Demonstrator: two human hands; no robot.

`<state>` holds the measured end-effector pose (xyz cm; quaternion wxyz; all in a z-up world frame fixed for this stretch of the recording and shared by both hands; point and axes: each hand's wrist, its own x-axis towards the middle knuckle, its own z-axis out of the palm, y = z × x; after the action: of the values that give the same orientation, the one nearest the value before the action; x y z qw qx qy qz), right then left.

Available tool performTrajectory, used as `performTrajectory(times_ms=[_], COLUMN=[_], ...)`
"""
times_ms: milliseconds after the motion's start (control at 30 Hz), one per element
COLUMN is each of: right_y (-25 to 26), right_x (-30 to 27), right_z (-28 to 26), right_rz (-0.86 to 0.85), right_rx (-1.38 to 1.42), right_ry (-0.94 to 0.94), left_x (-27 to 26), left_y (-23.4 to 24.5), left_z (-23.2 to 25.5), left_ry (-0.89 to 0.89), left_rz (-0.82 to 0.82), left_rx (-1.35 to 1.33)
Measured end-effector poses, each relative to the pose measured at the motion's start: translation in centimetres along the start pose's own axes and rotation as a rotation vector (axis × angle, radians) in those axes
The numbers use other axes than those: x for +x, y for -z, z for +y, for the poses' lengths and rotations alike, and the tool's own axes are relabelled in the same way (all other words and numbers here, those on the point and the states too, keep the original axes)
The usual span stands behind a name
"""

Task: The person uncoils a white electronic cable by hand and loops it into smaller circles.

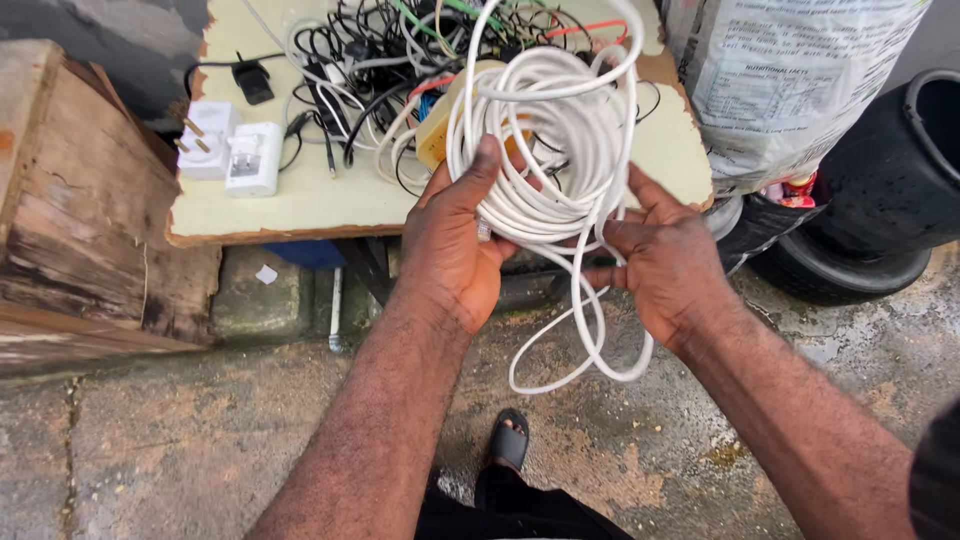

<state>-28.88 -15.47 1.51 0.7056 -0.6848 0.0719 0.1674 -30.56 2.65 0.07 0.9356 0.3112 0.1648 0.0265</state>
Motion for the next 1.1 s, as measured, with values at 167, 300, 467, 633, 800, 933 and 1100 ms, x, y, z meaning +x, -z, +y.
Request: performTrajectory(times_ms=[167,300,467,633,800,933,1100], right_y=[-0.8,-3.1,-8.4,-13.3,-19.7,-25.8,-30.6], right_x=[-1.0,-2.4,-3.9,-5.4,-7.4,-9.2,-11.3], right_z=[0.5,2.5,5.4,4.8,4.8,5.7,4.9], right_rz=[0.040,-0.111,-0.098,0.000,-0.004,-0.061,-0.158], right_rx=[-0.161,-0.203,-0.031,0.290,-0.168,-0.197,-0.368], right_ry=[-0.174,-0.151,-0.052,-0.041,-0.142,-0.018,0.017], left_x=[-0.5,-1.7,-4.9,-8.0,-10.4,-12.0,-13.3], left_y=[2.0,6.2,12.6,16.7,19.7,21.1,22.5], left_z=[2.7,4.7,8.3,13.5,18.1,20.4,22.4], left_ry=[-0.068,-0.080,-0.083,-0.060,-0.103,-0.085,-0.090], left_rz=[0.050,0.146,0.162,0.167,0.145,0.142,0.053], left_rx=[0.065,0.210,0.033,-0.064,-0.096,-0.033,-0.076])
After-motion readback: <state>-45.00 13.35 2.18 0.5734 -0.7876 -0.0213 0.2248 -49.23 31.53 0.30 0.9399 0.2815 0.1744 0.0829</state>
